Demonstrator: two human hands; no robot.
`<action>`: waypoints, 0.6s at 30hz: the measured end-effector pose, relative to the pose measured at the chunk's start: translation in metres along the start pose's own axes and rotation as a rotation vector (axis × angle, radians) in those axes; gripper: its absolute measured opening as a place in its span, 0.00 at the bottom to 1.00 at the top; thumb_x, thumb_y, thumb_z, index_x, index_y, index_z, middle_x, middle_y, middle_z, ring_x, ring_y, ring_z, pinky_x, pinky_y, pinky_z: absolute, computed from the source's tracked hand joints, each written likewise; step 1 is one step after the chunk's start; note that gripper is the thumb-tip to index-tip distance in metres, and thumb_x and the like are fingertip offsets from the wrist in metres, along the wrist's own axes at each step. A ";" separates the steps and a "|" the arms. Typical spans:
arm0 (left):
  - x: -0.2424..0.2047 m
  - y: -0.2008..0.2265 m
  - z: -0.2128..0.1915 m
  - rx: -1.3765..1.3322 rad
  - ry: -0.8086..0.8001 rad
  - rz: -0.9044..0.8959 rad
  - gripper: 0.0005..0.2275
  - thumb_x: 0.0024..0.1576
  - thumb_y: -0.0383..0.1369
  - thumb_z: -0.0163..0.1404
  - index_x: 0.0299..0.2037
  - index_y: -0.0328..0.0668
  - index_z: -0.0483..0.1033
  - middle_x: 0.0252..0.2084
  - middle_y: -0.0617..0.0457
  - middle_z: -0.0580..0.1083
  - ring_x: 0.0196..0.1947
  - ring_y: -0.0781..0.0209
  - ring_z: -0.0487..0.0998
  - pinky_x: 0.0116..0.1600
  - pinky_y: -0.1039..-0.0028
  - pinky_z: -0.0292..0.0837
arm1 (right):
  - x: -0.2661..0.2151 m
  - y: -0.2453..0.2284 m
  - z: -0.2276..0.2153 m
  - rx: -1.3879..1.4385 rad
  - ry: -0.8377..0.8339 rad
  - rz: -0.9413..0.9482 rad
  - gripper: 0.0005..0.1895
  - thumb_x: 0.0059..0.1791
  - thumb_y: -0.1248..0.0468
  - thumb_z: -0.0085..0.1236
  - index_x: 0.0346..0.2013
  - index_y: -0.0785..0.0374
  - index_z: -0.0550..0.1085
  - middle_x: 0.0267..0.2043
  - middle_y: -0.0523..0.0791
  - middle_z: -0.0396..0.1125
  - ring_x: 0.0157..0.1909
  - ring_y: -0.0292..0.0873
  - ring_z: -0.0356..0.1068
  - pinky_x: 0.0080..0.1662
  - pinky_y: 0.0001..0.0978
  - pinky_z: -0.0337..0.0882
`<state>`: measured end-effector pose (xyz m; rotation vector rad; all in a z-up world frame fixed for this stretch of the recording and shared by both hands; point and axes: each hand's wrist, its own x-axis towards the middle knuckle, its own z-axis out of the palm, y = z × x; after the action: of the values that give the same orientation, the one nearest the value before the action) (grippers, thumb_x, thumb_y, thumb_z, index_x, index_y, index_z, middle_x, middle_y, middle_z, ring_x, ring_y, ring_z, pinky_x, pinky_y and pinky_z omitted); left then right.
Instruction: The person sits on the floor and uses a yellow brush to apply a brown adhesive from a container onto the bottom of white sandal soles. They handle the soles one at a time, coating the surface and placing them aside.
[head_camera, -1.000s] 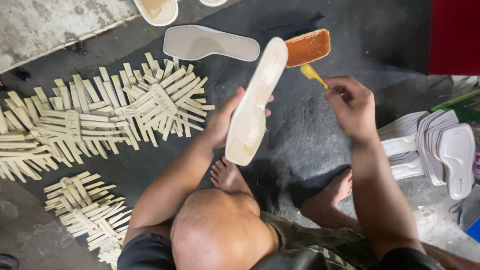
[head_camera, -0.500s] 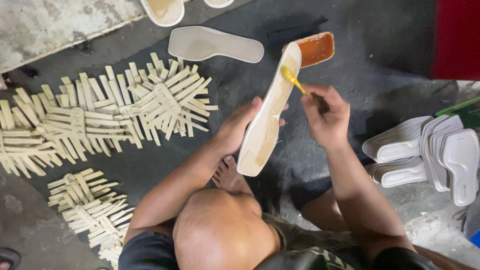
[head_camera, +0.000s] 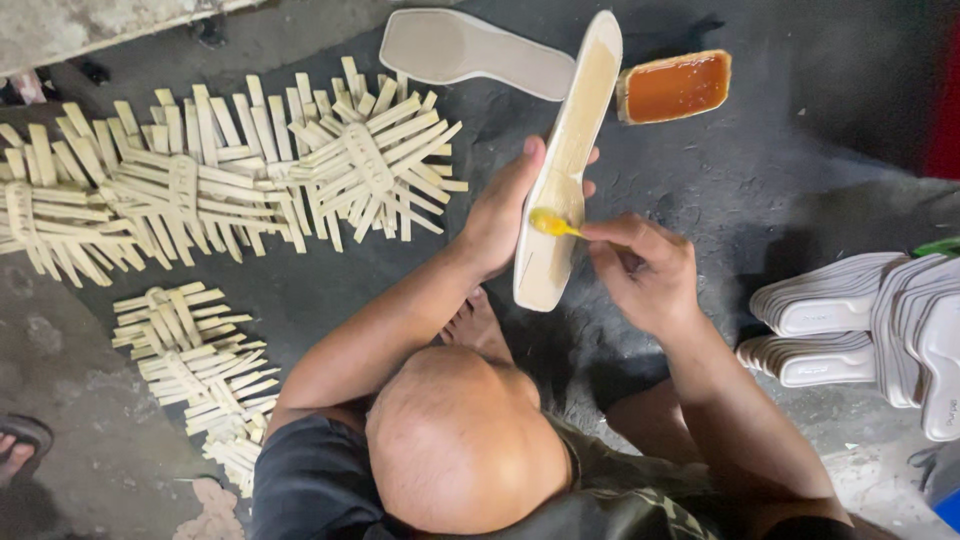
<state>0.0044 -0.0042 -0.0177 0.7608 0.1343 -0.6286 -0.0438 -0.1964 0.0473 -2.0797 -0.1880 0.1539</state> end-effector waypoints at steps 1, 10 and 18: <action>0.000 0.000 0.000 -0.029 0.010 0.001 0.33 0.68 0.56 0.34 0.70 0.33 0.64 0.63 0.44 0.71 0.56 0.59 0.75 0.58 0.67 0.75 | -0.001 -0.002 -0.001 -0.011 -0.017 -0.025 0.13 0.48 0.79 0.59 0.44 0.64 0.78 0.34 0.44 0.72 0.27 0.30 0.64 0.30 0.24 0.63; 0.002 -0.003 -0.007 -0.186 0.043 -0.037 0.31 0.68 0.54 0.37 0.69 0.33 0.64 0.62 0.43 0.70 0.55 0.56 0.74 0.54 0.63 0.77 | 0.009 -0.001 -0.020 0.020 -0.214 0.008 0.13 0.47 0.77 0.59 0.45 0.62 0.79 0.38 0.46 0.76 0.33 0.38 0.76 0.34 0.27 0.76; 0.007 0.020 -0.010 -0.292 0.023 -0.122 0.31 0.65 0.55 0.38 0.66 0.34 0.67 0.53 0.45 0.76 0.46 0.58 0.80 0.46 0.65 0.81 | -0.006 0.001 -0.008 -0.124 -0.030 -0.249 0.08 0.47 0.71 0.63 0.42 0.64 0.78 0.41 0.46 0.76 0.41 0.39 0.76 0.44 0.31 0.77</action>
<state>0.0225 0.0100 -0.0150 0.4800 0.2892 -0.6977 -0.0478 -0.2048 0.0511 -2.1567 -0.4831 0.0217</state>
